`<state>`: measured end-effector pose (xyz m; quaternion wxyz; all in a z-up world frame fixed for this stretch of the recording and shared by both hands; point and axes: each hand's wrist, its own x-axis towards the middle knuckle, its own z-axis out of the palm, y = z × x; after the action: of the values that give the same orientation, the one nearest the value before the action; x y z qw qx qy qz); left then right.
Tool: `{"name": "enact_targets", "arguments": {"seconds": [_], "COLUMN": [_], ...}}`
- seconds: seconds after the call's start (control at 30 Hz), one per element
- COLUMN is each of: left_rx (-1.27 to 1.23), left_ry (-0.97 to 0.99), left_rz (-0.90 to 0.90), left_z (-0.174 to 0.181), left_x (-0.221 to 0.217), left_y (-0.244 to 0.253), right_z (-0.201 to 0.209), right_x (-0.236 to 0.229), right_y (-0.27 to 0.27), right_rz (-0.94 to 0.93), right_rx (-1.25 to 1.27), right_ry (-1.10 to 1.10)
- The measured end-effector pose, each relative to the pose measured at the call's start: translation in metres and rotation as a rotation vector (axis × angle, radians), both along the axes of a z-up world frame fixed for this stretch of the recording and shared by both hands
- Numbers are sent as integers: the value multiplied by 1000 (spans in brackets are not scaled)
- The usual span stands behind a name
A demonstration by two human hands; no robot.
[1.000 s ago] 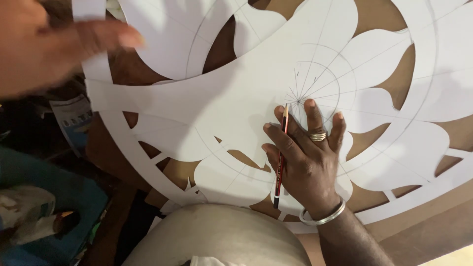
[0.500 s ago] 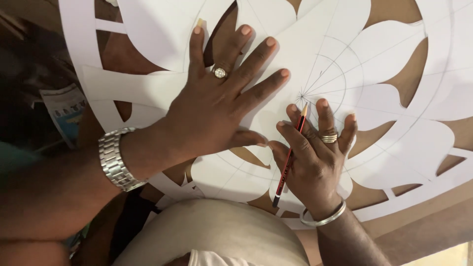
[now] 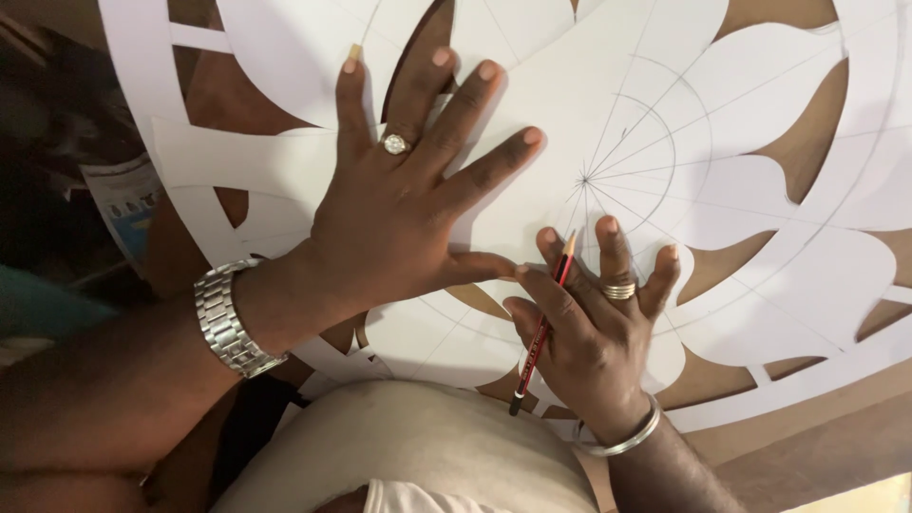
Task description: The recorder is tracing paper patterns onto a large circular template for a decorative design project.
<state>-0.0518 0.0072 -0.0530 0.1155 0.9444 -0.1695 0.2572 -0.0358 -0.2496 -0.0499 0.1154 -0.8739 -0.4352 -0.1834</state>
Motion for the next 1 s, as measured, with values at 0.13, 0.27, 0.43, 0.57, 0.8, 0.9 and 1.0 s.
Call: {"name": "enact_targets", "arguments": {"seconds": [0.13, 0.27, 0.43, 0.57, 0.8, 0.9, 1.0], "left_rx": [-18, 14, -2, -9, -14, -16, -20], "left_ry": [26, 24, 45, 74, 91, 111, 114], "left_rz": [32, 71, 53, 66, 63, 74, 71], "left_z": [-5, -7, -8, -8, -8, -6, -6], "left_x": [-2, -3, -2, -4, -3, -4, -3], "left_y": [1, 1, 2, -1, -3, -5, -5], "right_z": [3, 4, -8, -13, -15, -15, -17], "right_x": [1, 1, -3, -10, -12, -11, -11], "right_y": [2, 5, 0, -3, -5, -5, -5], "right_rz": [6, 14, 4, 22, 7, 8, 8], "right_rx": [-14, 8, 85, 100, 88, 95, 100], "right_ry": [1, 19, -27, -53, -32, -27, -43]}}
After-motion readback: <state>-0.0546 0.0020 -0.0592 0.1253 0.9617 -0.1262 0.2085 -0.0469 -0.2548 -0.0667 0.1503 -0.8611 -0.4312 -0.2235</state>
